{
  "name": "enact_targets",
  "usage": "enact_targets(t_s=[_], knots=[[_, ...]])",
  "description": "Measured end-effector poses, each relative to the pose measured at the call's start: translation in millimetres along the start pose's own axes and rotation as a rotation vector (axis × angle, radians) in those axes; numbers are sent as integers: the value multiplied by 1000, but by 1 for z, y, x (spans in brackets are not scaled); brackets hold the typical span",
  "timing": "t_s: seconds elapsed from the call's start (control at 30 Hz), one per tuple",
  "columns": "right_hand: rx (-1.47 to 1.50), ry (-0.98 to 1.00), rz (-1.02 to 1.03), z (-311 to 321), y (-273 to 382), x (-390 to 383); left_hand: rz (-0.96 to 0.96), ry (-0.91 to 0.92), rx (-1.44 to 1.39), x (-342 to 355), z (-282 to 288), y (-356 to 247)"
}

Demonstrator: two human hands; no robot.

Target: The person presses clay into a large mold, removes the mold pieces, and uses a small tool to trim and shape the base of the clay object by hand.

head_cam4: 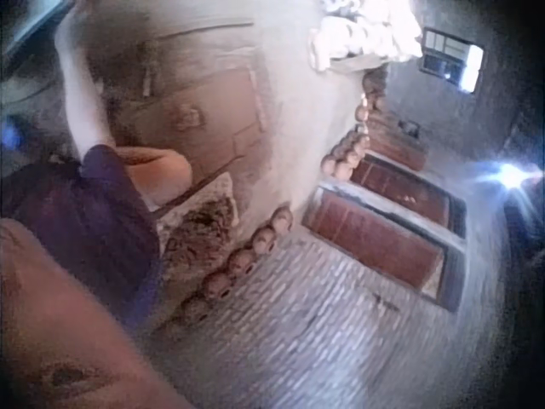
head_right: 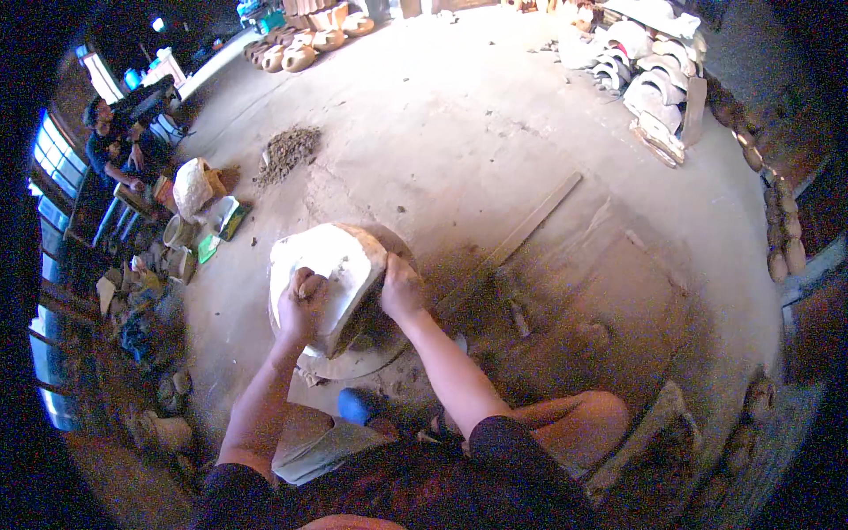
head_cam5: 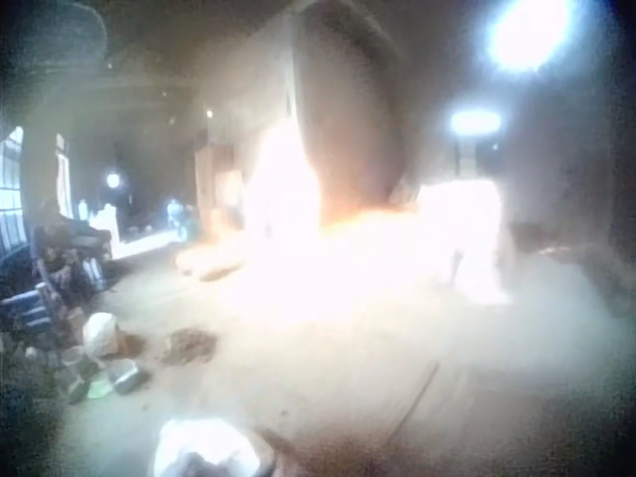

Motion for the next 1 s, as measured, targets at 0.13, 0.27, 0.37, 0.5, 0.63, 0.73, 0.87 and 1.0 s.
enact_targets(t_s=[0.13,0.27,0.37,0.5,0.63,0.73,0.87,1.0], knots=[[-65,-3,-68,-7,-6,3,-22,9,-34,5,-3,-1],[-40,-151,45,-2,11,-3,-11,-8,-39,3,0,2],[-39,-126,0,-7,0,-3,-45,-1,-8,2,0,-1],[-124,-160,-36,-15,-25,-7,-22,2,-11,1,-10,-1],[27,-185,8,-13,2,-14,4,14,23,-8,6,3],[-110,-53,-95,-18,-9,-10,-6,-1,-4,0,-1,7],[131,127,-248,10,10,-2,0,-18,-101,-5,9,-1],[82,128,-49,83,25,-57,-178,-96,-182,-19,8,-14]])
Point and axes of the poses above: each hand's wrist, its own x-axis towards the middle knuckle, its own z-axis out of the back of the hand, y = z × x, the point moved 5 cm from there along x, towards the middle knuckle, and after that the axes turned 12 degrees about x, right-handed, at the moved point
